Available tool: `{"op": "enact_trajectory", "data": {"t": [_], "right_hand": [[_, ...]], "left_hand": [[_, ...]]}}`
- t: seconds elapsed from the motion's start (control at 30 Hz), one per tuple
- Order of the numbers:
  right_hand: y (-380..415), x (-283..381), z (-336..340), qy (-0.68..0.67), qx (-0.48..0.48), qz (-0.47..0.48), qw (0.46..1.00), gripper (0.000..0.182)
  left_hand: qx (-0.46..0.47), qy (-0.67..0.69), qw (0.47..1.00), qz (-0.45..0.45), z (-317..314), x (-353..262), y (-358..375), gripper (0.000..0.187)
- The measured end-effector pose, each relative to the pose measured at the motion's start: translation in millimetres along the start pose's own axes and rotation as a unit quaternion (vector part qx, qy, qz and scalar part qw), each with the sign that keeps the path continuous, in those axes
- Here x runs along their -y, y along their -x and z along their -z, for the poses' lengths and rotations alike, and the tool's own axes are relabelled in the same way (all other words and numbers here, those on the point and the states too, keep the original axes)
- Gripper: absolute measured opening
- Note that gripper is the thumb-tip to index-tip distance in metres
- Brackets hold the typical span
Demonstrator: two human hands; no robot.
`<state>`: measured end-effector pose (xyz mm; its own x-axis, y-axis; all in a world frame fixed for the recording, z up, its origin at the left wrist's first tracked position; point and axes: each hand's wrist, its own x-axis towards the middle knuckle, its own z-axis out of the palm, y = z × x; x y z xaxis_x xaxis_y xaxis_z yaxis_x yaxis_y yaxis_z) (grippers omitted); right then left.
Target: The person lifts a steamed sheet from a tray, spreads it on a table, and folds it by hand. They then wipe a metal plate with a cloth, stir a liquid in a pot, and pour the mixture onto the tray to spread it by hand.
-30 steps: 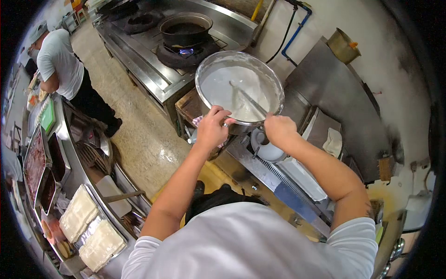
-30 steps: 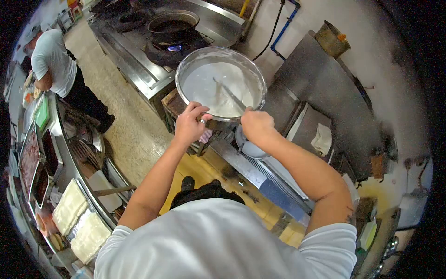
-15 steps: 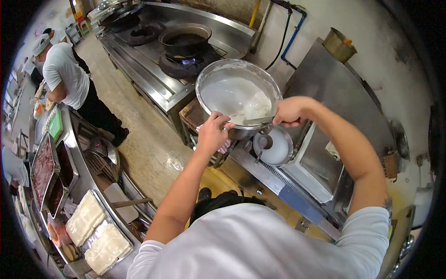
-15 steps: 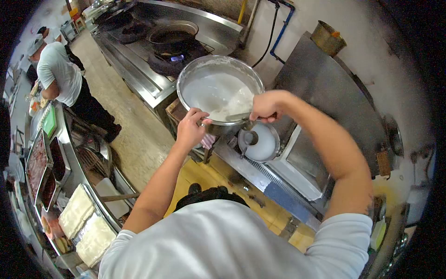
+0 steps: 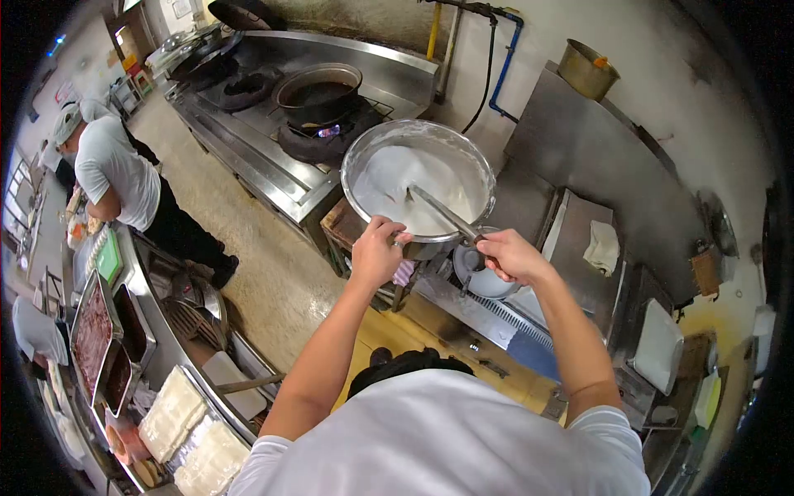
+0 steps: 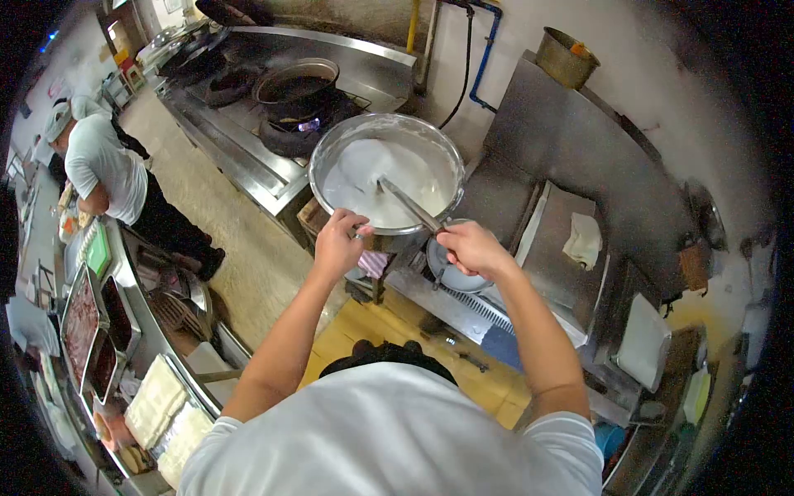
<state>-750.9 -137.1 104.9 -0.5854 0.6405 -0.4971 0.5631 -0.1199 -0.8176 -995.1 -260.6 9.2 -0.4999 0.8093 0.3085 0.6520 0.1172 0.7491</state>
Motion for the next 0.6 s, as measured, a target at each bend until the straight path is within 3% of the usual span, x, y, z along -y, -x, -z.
{"op": "enact_trajectory", "data": {"t": [0.23,0.33,0.6], "right_hand": [[29.6,-25.5,-27.9,0.008,-0.104,0.036,0.994,0.019],[27.7,-51.1,-41.1,0.100,-0.170,0.143,0.970,0.021],[33.3,-63.9,-74.8,0.265,-0.334,0.129,0.895,0.039]], "left_hand": [[0.016,0.004,1.000,-0.008,0.2,5.4,-2.2,0.024],[0.018,0.019,1.000,-0.016,-1.1,7.4,-2.0,0.024],[-0.040,0.060,0.995,-0.072,-9.8,20.0,-1.2,0.022]]}}
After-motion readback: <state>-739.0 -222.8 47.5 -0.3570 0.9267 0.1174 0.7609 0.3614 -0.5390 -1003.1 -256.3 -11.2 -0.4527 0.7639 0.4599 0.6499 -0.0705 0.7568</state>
